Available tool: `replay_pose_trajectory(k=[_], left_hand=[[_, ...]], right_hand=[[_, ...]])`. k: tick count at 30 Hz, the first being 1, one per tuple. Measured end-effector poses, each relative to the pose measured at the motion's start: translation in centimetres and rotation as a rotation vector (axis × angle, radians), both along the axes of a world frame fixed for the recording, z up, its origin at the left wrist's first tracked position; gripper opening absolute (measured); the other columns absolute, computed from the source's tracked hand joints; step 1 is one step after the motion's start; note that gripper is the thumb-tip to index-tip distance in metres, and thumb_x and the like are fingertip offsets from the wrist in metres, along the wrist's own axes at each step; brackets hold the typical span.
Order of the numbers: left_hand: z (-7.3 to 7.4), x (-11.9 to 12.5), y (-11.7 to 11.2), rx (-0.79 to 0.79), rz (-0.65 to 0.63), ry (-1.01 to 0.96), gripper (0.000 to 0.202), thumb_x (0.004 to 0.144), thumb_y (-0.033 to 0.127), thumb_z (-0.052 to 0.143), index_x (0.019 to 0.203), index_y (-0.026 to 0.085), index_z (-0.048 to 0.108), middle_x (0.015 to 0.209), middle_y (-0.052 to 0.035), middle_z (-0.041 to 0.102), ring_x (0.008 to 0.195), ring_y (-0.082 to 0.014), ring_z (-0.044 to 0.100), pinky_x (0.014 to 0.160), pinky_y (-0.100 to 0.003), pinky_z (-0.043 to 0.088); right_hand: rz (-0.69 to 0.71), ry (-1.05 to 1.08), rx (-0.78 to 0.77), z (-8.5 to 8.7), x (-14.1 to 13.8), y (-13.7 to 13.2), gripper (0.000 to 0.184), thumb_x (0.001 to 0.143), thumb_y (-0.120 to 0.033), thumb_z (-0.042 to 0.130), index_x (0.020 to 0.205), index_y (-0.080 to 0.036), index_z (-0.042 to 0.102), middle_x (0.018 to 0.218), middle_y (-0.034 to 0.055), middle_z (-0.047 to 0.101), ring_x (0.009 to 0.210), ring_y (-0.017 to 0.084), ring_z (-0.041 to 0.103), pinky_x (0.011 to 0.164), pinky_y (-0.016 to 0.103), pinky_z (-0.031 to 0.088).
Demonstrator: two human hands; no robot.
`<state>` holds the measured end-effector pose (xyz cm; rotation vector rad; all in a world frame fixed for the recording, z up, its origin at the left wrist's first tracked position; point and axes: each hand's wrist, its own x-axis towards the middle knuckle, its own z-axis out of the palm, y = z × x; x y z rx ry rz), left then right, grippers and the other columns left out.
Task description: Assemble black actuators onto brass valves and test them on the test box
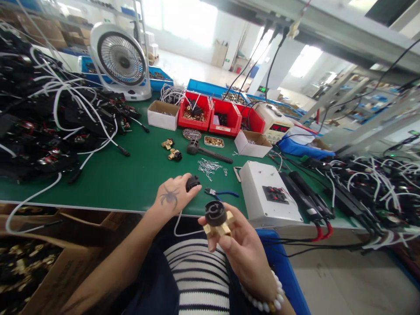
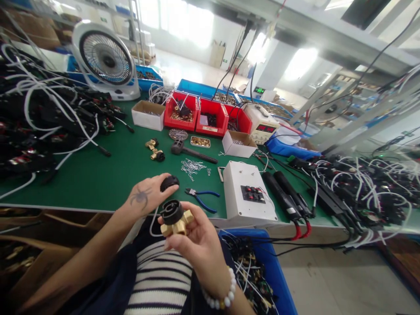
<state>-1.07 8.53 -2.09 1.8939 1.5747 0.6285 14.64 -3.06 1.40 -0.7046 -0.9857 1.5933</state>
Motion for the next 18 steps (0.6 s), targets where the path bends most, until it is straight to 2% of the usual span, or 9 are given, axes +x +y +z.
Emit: replay_pose_trajectory(k=[3,5,7,10,11,13,14,18], left_hand=[[0.5,-2.0,0.1,-0.132,-0.04,-0.276,0.049,0.089,0.055,0.048,0.116,0.017,0.063,0.109,-0.0122,0.07,0.102,-0.0306,0.065,0.087,-0.042,0.051],[1.0,-2.6,-0.6,-0.185,-0.08,-0.468,0.053,0.092,0.054,0.039,0.128,0.019,0.055,0.119,-0.0097,0.068,0.103,-0.0253,0.066,0.082,-0.036,0.055],[1.8,-2.4,-1.6,-0.266,-0.073,-0.777,0.052,0.091,0.049,0.045,0.135,0.022,0.05,0.124,-0.0071,0.066,0.102,-0.0211,0.066,0.079,-0.031,0.056],[2.9,-1.4,-3.4,-0.441,-0.023,-1.316,0.042,0.087,0.048,0.06,0.122,0.024,0.064,0.114,-0.0048,0.07,0.094,-0.018,0.066,0.076,-0.027,0.055],[3.1,-1.1,-3.9,-0.473,-0.018,-1.42,0.039,0.087,0.05,0.062,0.116,0.024,0.068,0.11,-0.0042,0.071,0.092,-0.0177,0.066,0.076,-0.026,0.055],[3.5,-0.6,-4.8,-0.415,-0.03,-1.443,0.038,0.091,0.055,0.057,0.114,0.028,0.07,0.107,-0.0023,0.072,0.093,-0.0168,0.067,0.077,-0.025,0.055],[3.6,-0.4,-5.2,-0.319,-0.034,-1.397,0.036,0.093,0.054,0.055,0.116,0.031,0.069,0.11,-0.0013,0.071,0.097,-0.0164,0.066,0.081,-0.025,0.054],[4.0,-0.4,-6.6,0.211,-0.062,-1.056,0.03,0.097,0.047,0.052,0.118,0.034,0.068,0.131,0.0011,0.058,0.125,-0.0158,0.052,0.104,-0.023,0.042]], right_hand=[[-0.001,-0.002,-0.102,-1.0,-0.4,0.3,0.039,0.086,-0.033,0.077,0.121,-0.025,0.061,0.104,0.0064,0.072,0.069,0.01,0.063,0.068,0.022,0.052],[0.027,-0.001,-0.147,-1.3,-0.7,0.4,0.042,0.087,-0.035,0.076,0.123,-0.021,0.059,0.106,0.0084,0.071,0.073,0.011,0.064,0.071,0.024,0.052],[0.066,0.005,-0.173,-1.2,-1.1,0.3,0.045,0.087,-0.036,0.076,0.125,-0.02,0.057,0.105,0.0086,0.071,0.075,0.011,0.065,0.073,0.025,0.052],[0.093,0.034,-0.18,-0.8,-1.5,0.2,0.042,0.089,-0.036,0.074,0.123,-0.021,0.055,0.103,0.007,0.072,0.072,0.01,0.066,0.073,0.024,0.052],[0.095,0.046,-0.173,-0.6,-1.5,0.2,0.039,0.09,-0.036,0.072,0.122,-0.022,0.055,0.102,0.0064,0.072,0.071,0.01,0.067,0.072,0.023,0.052],[0.088,0.054,-0.15,-0.4,-1.6,0.2,0.034,0.092,-0.035,0.07,0.121,-0.023,0.056,0.1,0.005,0.072,0.069,0.009,0.067,0.07,0.022,0.052],[0.082,0.05,-0.139,-0.4,-1.6,0.1,0.033,0.093,-0.034,0.07,0.12,-0.024,0.056,0.099,0.0044,0.072,0.069,0.009,0.067,0.07,0.021,0.052],[0.097,0.075,-0.126,-0.1,-1.5,0.0,0.031,0.092,-0.034,0.07,0.119,-0.023,0.059,0.097,0.0048,0.072,0.069,0.008,0.066,0.068,0.019,0.051]])
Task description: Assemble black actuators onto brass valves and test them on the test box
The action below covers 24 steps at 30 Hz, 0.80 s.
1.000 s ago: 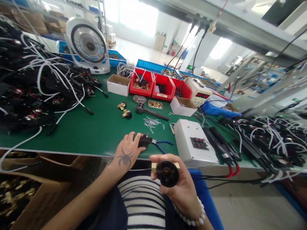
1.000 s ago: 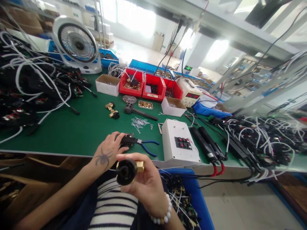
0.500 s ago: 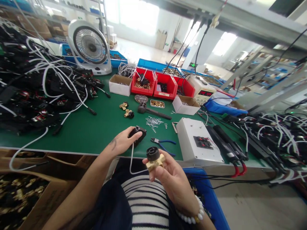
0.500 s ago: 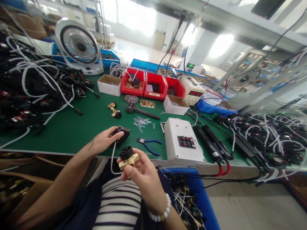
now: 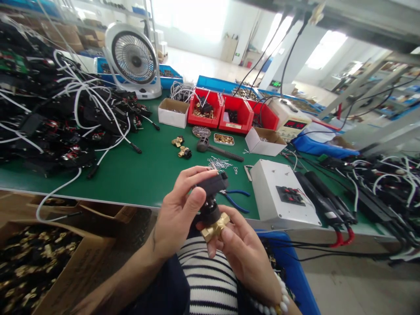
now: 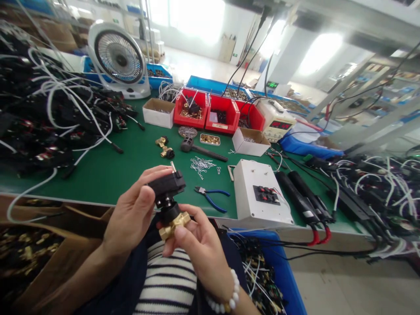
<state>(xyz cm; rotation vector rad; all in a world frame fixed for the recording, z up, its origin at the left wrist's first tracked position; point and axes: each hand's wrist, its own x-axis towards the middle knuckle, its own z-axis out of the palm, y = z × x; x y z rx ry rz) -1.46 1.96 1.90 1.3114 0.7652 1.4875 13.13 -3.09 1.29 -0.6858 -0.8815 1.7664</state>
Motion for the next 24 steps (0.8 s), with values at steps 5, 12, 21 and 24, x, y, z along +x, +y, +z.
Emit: replay_pose_trajectory(k=[5,12,21,24], left_hand=[[0.7,-0.4,-0.9,0.21,0.044,0.208,0.034,0.098,0.043,0.05,0.128,0.032,0.062,0.144,0.0002,0.05,0.133,-0.0153,0.046,0.111,-0.023,0.037],[0.7,-0.7,-1.6,0.188,0.059,0.259,0.032,0.099,0.037,0.051,0.129,0.032,0.061,0.146,0.0003,0.05,0.135,-0.0166,0.047,0.112,-0.027,0.039],[0.3,-0.5,-1.5,0.181,0.086,0.329,0.04,0.1,0.046,0.04,0.137,0.035,0.052,0.154,-0.0013,0.041,0.142,-0.0239,0.039,0.118,-0.041,0.034],[0.3,-1.0,-1.5,0.217,0.028,0.45,0.065,0.094,0.055,0.048,0.152,0.034,0.026,0.162,-0.0053,0.026,0.149,-0.0282,0.026,0.122,-0.046,0.026]], right_hand=[[0.055,0.135,-0.059,0.4,0.1,-0.3,0.024,0.096,-0.036,0.065,0.115,-0.021,0.063,0.093,0.0061,0.072,0.061,0.005,0.063,0.059,0.013,0.048],[-0.045,0.029,0.087,0.2,0.0,-0.2,0.027,0.093,-0.034,0.069,0.119,-0.028,0.064,0.088,0.0008,0.07,0.062,0.006,0.065,0.06,0.015,0.05],[-0.171,-0.125,0.103,0.7,-0.5,0.1,0.028,0.092,-0.036,0.07,0.118,-0.028,0.063,0.077,-0.0015,0.068,0.062,0.01,0.063,0.063,0.022,0.052],[-0.17,-0.089,0.026,1.1,-0.4,0.5,0.031,0.089,-0.04,0.073,0.114,-0.025,0.064,0.084,0.0021,0.07,0.064,0.011,0.063,0.061,0.022,0.051]])
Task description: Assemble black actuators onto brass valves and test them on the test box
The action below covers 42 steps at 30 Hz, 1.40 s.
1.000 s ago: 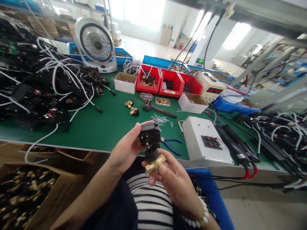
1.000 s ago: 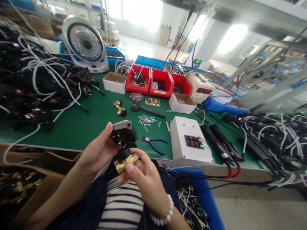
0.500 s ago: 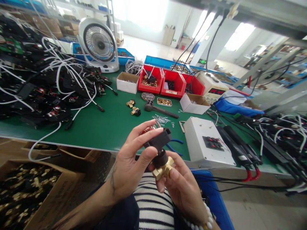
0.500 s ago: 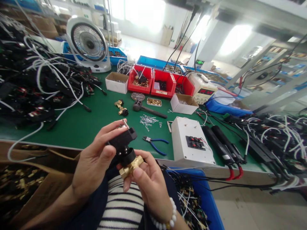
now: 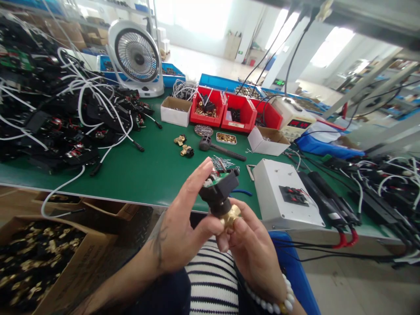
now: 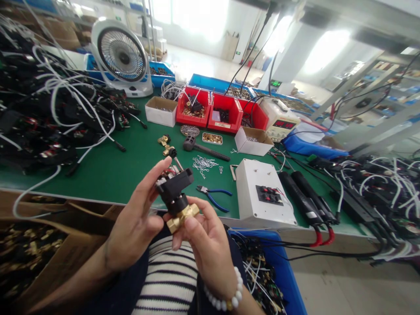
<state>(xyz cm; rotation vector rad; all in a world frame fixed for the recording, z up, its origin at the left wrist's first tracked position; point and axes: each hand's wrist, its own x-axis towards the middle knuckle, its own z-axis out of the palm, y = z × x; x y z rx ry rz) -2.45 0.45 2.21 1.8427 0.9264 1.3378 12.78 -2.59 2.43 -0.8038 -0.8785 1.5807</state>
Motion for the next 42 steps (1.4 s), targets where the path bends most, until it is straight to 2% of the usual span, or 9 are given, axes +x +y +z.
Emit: replay_pose_trajectory(k=[3,7,13,16,19,24,29,36,42], left_hand=[[0.0,-0.4,0.0,0.144,0.077,0.249,0.096,0.08,0.059,0.069,0.155,0.03,0.016,0.163,-0.0112,0.018,0.15,-0.0329,0.02,0.122,-0.05,0.025],[-0.2,-0.1,0.1,0.195,0.201,0.407,0.089,0.08,0.047,0.074,0.151,0.022,0.025,0.143,-0.0157,0.044,0.134,-0.0295,0.044,0.111,-0.046,0.043],[-0.5,1.0,-0.8,0.085,0.132,0.208,0.087,0.073,0.039,0.079,0.145,0.025,0.032,0.133,-0.0111,0.048,0.123,-0.0252,0.051,0.102,-0.039,0.053],[-0.5,1.4,-1.5,0.087,0.062,0.214,0.09,0.073,0.042,0.079,0.146,0.025,0.03,0.132,-0.0117,0.047,0.122,-0.0264,0.051,0.1,-0.039,0.054],[-0.2,1.9,-1.9,0.159,0.069,0.232,0.092,0.071,0.042,0.08,0.146,0.024,0.03,0.127,-0.0131,0.049,0.117,-0.0282,0.053,0.097,-0.041,0.056],[0.2,2.8,-2.2,0.23,0.149,0.19,0.088,0.067,0.039,0.081,0.141,0.02,0.037,0.114,-0.0121,0.054,0.099,-0.0259,0.058,0.086,-0.037,0.059],[-0.5,2.7,-2.2,0.144,0.157,0.152,0.086,0.068,0.039,0.08,0.141,0.022,0.037,0.115,-0.0104,0.052,0.099,-0.0245,0.057,0.082,-0.036,0.06],[-3.7,0.8,1.2,-0.277,0.23,0.185,0.061,0.077,0.039,0.069,0.13,0.019,0.048,0.106,-0.0052,0.05,0.098,-0.0228,0.06,0.09,-0.042,0.056],[-5.7,0.1,2.5,-0.329,0.264,0.29,0.064,0.077,0.045,0.067,0.132,0.02,0.046,0.108,-0.0064,0.05,0.102,-0.0253,0.057,0.095,-0.046,0.051]], right_hand=[[-0.061,-0.015,-0.045,0.1,0.2,0.0,0.035,0.087,-0.043,0.073,0.114,-0.024,0.063,0.093,0.0069,0.072,0.068,0.011,0.061,0.057,0.019,0.048],[-0.074,-0.161,-0.009,-0.6,0.9,-0.3,0.035,0.089,-0.048,0.069,0.115,-0.026,0.061,0.089,0.0044,0.071,0.058,0.01,0.053,0.049,0.019,0.041],[-0.427,-0.477,0.307,-0.6,2.1,1.3,0.044,0.096,-0.063,0.046,0.117,-0.03,0.065,0.113,0.0068,0.062,0.105,0.024,0.058,0.091,0.039,0.048],[-0.403,-0.419,0.339,0.2,1.6,2.0,0.051,0.094,-0.068,0.043,0.124,-0.032,0.061,0.127,0.0078,0.057,0.12,0.029,0.052,0.101,0.046,0.044],[-0.379,-0.312,0.279,1.0,0.7,2.1,0.045,0.096,-0.062,0.042,0.118,-0.03,0.066,0.118,0.0084,0.059,0.113,0.03,0.056,0.098,0.048,0.046],[-0.552,-0.219,0.238,1.9,-0.5,2.1,0.042,0.098,-0.047,0.037,0.085,-0.025,0.07,0.09,0.0076,0.057,0.084,0.023,0.059,0.079,0.04,0.05],[-0.468,-0.255,0.19,1.4,-0.7,2.8,0.044,0.101,-0.049,0.031,0.091,-0.023,0.066,0.096,0.0077,0.06,0.09,0.024,0.06,0.087,0.042,0.049],[-0.576,-1.076,0.343,-1.4,4.4,10.6,0.026,0.093,-0.034,0.051,0.112,-0.018,0.056,0.104,0.0098,0.062,0.098,0.021,0.06,0.084,0.036,0.05],[-0.166,-1.617,0.202,-4.2,5.1,16.4,0.004,0.086,-0.015,0.063,0.09,-0.015,0.063,0.09,0.0074,0.067,0.085,0.02,0.063,0.083,0.034,0.05]])
